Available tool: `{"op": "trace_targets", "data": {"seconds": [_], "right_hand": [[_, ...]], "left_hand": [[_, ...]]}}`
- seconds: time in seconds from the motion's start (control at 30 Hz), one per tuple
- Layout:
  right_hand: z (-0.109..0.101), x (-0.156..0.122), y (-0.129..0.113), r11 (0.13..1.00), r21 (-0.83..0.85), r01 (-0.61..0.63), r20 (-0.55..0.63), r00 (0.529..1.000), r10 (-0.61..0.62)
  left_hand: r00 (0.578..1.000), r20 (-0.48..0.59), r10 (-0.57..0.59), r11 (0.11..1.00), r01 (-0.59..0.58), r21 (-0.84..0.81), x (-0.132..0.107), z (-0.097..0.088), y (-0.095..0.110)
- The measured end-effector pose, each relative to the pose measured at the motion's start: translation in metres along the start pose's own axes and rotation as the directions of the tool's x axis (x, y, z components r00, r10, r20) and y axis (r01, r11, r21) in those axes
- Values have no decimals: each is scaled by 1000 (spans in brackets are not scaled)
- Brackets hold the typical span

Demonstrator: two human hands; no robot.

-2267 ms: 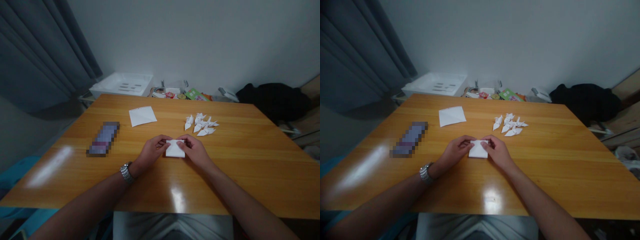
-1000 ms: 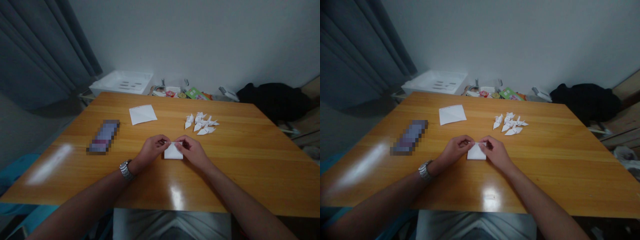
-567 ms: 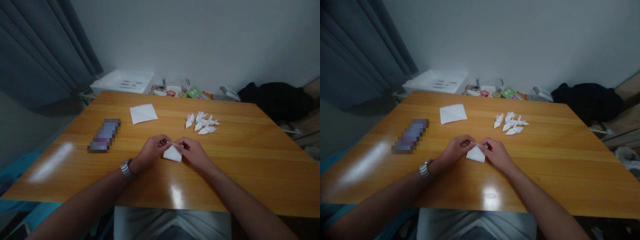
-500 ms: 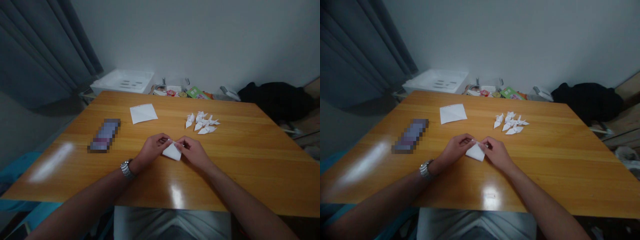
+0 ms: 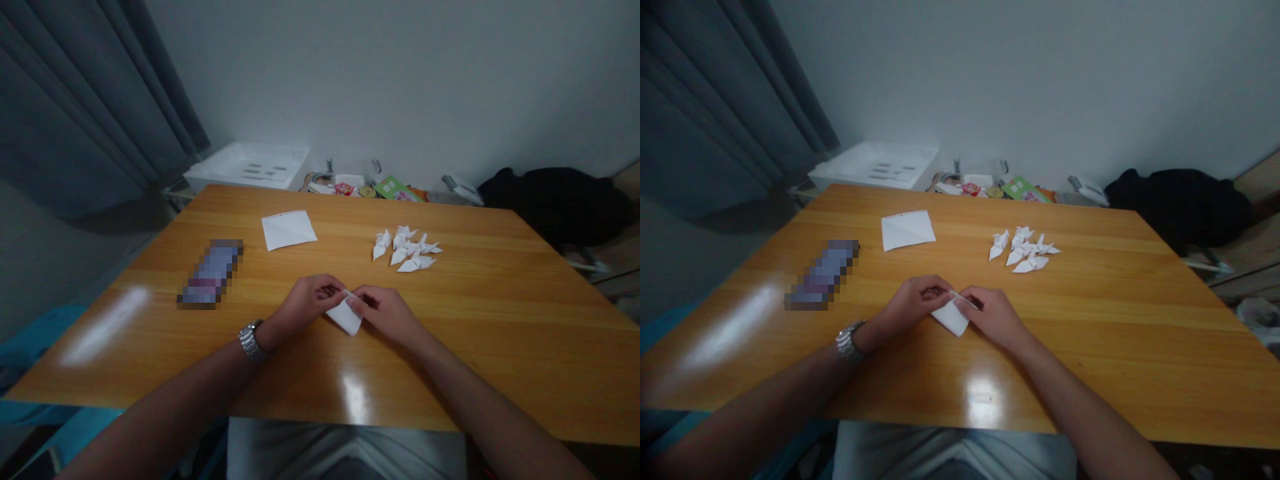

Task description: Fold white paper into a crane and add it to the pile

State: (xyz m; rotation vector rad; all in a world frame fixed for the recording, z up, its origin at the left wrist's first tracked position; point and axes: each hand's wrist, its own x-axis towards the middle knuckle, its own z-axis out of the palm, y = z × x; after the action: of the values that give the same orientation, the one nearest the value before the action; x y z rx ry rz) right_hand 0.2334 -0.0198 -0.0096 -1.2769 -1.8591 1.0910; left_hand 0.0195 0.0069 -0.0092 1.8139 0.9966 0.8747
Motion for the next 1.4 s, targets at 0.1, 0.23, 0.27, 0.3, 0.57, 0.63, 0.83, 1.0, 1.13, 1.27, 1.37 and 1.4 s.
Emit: {"op": "trace_targets", "data": {"seconds": [0.1,0.23,0.27,0.3,0.57,0.63,0.83,1.0,1.13,1.27,1.37,1.4], "right_hand": [[-1,-1,0,999,-44,-1,0,1000,1],[-3,2,5,998,55,-40,-109,993,46],[-3,3,7,994,97,-45,-145,988,59],[-4,4,9,989,140,-44,-180,981,69],[-9,4,12,987,161,-2,-256,966,43],[-10,3,10,988,157,-1,-269,962,44],[-10,4,6,991,136,-1,-299,953,42],[-7,4,3,992,128,1,-315,948,39],[-8,4,3,991,137,7,-339,940,40],[-11,3,6,995,99,19,-326,945,14],[-12,2,9,999,37,4,-305,952,8],[-12,1,10,1000,16,-3,-297,955,7]], "left_hand": [[1000,12,-9,999,10,-39,0,3,1],[996,-81,-38,981,21,-193,1,6,3],[992,-115,-42,975,15,-222,1,7,3],[990,-136,-43,971,10,-237,1,6,4],[996,-70,60,990,-69,-122,0,0,5],[995,-93,42,995,-51,-90,1,-1,5],[989,-143,-28,993,11,-118,7,-1,2],[983,-171,-69,969,25,-245,7,2,0],[984,-164,-65,965,20,-263,7,2,1],[995,-90,-36,981,18,-194,5,-2,-1],[998,-35,-51,990,46,-130,4,-5,-4],[998,-27,-60,992,57,-109,4,-6,-5]]}}
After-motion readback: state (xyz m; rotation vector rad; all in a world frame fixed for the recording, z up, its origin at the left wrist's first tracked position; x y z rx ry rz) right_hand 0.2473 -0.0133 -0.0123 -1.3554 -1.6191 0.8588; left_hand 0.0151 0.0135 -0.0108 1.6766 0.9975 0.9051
